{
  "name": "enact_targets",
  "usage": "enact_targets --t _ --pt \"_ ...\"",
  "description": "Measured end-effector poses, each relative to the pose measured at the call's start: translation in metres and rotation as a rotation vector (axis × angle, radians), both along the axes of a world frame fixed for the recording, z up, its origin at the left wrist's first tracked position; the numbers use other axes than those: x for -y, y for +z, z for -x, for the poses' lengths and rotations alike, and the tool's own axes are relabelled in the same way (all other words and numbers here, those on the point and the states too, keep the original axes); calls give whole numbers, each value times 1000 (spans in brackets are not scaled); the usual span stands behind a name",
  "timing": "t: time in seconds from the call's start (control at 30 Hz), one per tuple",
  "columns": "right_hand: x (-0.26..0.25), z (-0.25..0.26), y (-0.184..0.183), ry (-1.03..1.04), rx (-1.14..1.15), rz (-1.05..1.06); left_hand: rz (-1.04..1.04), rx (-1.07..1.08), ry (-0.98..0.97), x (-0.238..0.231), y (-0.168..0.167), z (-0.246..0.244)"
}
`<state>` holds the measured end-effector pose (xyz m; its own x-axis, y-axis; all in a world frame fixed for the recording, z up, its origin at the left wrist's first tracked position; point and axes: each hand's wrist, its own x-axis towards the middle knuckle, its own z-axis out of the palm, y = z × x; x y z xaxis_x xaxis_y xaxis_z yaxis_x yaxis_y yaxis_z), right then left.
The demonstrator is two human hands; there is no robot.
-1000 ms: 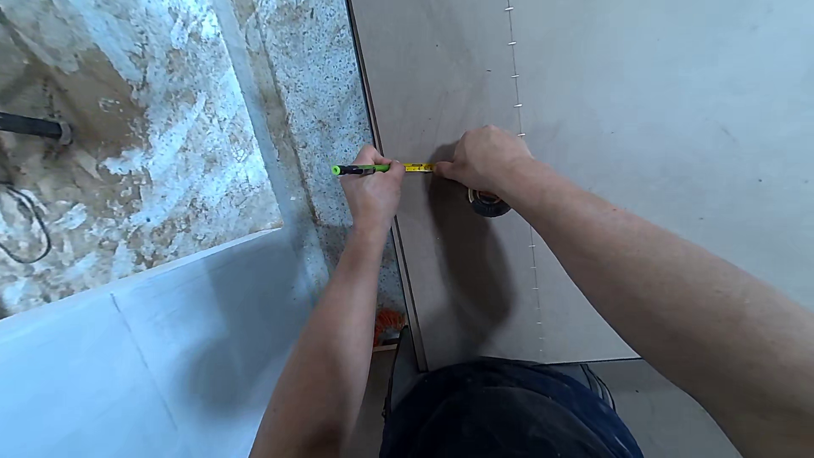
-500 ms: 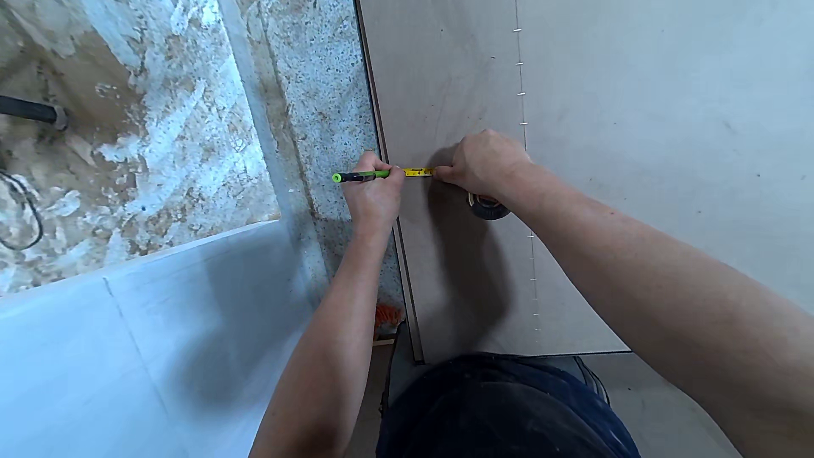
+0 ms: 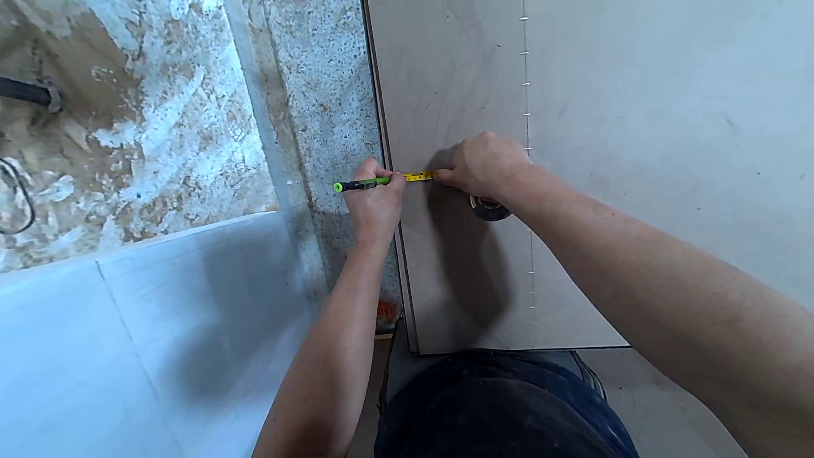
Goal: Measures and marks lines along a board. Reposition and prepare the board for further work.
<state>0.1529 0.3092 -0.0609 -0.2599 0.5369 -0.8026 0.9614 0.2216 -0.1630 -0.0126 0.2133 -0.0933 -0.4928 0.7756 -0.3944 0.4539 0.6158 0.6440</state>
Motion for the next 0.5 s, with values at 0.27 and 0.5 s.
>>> enact_targets --t 0.27,0.5 --pt "13 1 0 31 3 -7 19 -17 13 17 2 -2" --pt "23 0 0 32 -11 -9 46 -7 43 29 4 -5"
